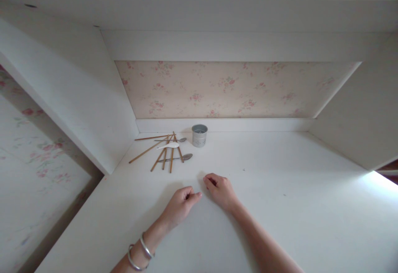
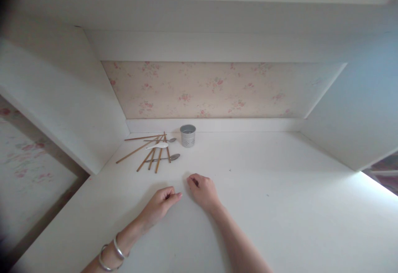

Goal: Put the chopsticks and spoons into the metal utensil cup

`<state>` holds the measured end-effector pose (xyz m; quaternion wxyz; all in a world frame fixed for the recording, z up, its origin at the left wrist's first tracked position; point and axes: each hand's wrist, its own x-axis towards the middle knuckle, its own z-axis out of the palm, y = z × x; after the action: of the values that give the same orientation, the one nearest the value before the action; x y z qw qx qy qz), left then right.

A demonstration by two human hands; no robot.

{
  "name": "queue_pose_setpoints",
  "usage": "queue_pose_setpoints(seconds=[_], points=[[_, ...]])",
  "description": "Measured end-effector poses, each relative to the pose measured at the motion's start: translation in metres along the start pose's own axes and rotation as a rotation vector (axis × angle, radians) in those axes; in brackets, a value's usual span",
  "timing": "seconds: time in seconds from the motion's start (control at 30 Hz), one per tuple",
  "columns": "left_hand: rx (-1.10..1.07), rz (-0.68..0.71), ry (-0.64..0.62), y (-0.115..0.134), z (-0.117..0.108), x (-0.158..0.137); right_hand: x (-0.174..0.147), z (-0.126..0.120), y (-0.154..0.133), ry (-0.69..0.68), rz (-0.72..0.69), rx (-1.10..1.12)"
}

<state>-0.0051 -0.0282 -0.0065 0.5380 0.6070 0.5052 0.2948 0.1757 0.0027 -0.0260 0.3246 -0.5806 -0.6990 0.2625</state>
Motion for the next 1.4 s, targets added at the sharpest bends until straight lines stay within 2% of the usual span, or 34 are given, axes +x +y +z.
queue_pose_setpoints(seconds=[1.4], points=[[0.003,0.014,-0.004,-0.0053,0.0004,0.0024,-0.0007,0.0003,0.0010,-0.014,-0.007,-0.020]])
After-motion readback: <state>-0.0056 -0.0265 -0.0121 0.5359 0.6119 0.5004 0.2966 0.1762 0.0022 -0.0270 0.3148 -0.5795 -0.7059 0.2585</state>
